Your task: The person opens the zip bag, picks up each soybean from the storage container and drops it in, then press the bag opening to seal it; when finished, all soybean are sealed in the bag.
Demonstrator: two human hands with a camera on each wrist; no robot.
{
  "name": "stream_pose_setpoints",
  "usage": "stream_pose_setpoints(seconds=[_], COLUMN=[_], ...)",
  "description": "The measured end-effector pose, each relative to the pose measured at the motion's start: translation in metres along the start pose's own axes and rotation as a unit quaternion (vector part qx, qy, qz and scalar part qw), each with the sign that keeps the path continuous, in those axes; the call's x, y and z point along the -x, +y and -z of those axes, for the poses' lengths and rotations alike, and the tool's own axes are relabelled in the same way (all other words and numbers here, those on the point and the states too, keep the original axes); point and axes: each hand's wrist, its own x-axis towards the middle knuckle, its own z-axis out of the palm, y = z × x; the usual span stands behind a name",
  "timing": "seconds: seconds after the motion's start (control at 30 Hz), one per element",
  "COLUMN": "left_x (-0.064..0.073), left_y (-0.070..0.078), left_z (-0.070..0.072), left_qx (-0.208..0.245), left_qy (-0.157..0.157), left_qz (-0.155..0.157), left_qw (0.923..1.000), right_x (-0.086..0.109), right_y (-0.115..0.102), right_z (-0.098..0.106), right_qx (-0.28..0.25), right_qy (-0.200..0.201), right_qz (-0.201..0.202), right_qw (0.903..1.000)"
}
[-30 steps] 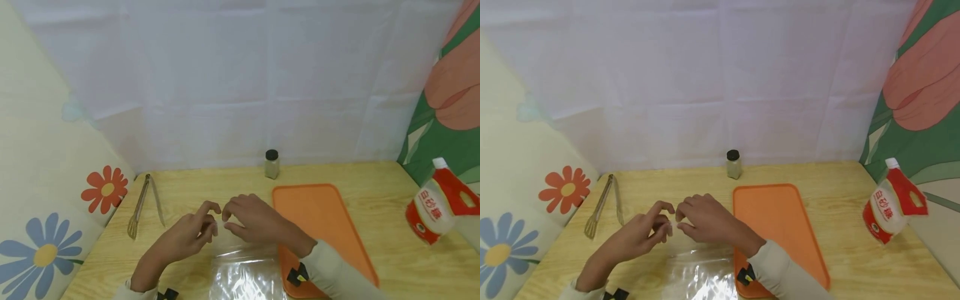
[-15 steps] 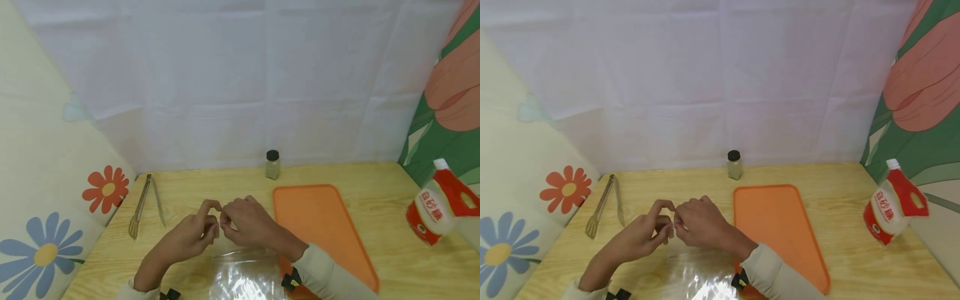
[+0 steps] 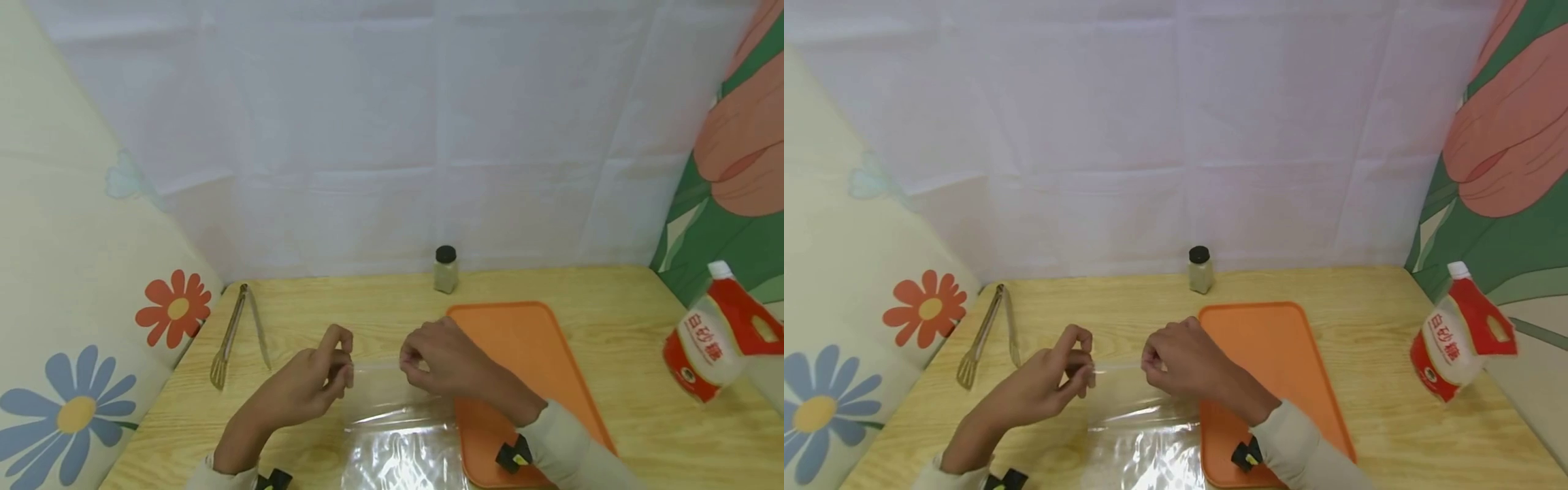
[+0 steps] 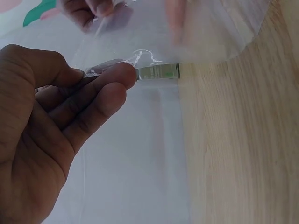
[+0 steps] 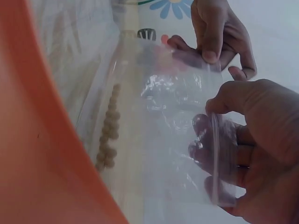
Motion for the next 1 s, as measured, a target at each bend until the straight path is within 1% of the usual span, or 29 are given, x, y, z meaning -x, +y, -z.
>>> stream_pose_setpoints(seconds=[0.27,0.47,0.6,0.73,0.87,1.0], left_x=[0.001,0.001,0.0,-0.001,-0.002,-0.001], left_y=[-0.003,-0.005,-0.006,-0.009,-0.015,-0.024], left_z=[0.0,0.002,0.004,0.004,-0.001,-0.007], left_qx=[-0.001,-0.005,-0.007,-0.003,-0.002,-0.015], left_qy=[0.01,0.011,0.013,0.011,0.002,0.005], left_qz=[-0.012,-0.007,0.002,0.009,0.015,0.029], left_qw=[0.9999,0.9999,0.9999,0.9999,0.9999,0.9995], right_x=[0.022,0.039,0.041,0.039,0.036,0.033], right_y=[0.023,0.035,0.039,0.041,0.045,0.05], right_z=[0.008,0.017,0.021,0.024,0.022,0.015], right_qx=[-0.038,-0.06,-0.032,0.025,0.068,0.081], right_qy=[-0.015,-0.029,-0.023,-0.008,-0.003,0.002], right_qz=[-0.028,-0.04,-0.033,-0.033,-0.036,-0.049], right_qw=[0.9988,0.997,0.9987,0.9991,0.997,0.9955])
